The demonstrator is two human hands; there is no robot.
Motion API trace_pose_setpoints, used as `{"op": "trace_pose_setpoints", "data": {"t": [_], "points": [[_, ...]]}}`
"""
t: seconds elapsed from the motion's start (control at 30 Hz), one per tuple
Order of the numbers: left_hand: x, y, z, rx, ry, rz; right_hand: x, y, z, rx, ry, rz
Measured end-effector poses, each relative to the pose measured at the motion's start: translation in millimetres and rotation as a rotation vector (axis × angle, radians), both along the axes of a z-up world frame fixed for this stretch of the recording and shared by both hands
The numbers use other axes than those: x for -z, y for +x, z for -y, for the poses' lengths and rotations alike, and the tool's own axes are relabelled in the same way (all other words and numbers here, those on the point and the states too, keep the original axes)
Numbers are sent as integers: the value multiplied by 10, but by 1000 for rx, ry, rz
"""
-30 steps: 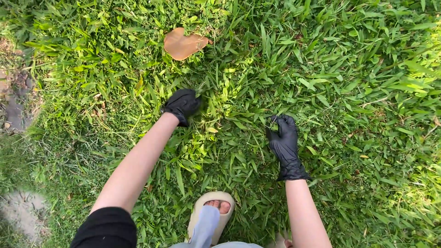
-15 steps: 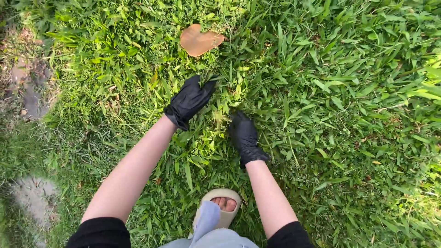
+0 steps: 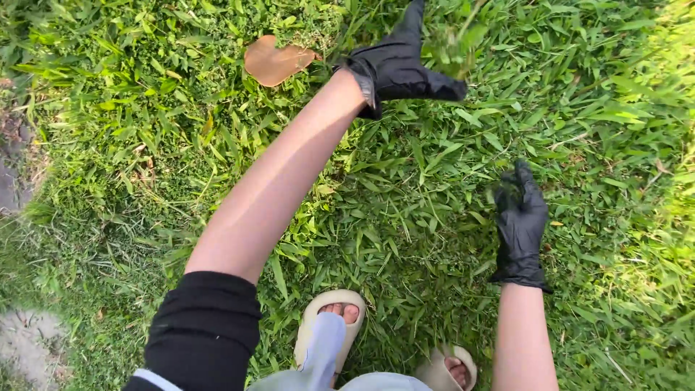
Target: The recorder is wearing black gloves and weeding a grassy area in a garden.
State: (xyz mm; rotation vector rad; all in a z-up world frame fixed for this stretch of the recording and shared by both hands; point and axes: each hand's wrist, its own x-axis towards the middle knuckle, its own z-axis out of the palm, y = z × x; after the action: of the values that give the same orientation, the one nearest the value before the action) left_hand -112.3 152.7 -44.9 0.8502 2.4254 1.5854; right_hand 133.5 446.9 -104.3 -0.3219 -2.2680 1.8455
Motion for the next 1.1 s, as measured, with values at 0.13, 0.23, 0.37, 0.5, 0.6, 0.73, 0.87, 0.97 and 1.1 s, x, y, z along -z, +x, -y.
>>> {"op": "trace_pose_setpoints", "data": {"t": [0.13,0.23,0.37,0.5,0.6,0.73,0.87,0.97,1.1], "points": [[-114,178,134,-53,-372,-1,-141,68,11,-20,430,-36],[-110,460,429,-158,-421,-6,-151,97,344,37,515,-18],[-207,881,681,-160,-715,309,-180,-16,1099,-147,513,74],[250,1176,798,86,-1157,499,85,-274,1430,-318,779,95],[660,1505,822,39,-1153,456,687,-271,1303,-209,534,175],[1105,1648,904,-34,-1043,378,671,91,1065,-119,280,135],[1655,1627,1051,17,-906,306,730,656,420,94,-189,129],[1773,1530,1020,74,-895,249,768,818,-222,462,-571,29],[1741,1555,1048,114,-990,141,996,895,-1019,616,-1079,-234]]}}
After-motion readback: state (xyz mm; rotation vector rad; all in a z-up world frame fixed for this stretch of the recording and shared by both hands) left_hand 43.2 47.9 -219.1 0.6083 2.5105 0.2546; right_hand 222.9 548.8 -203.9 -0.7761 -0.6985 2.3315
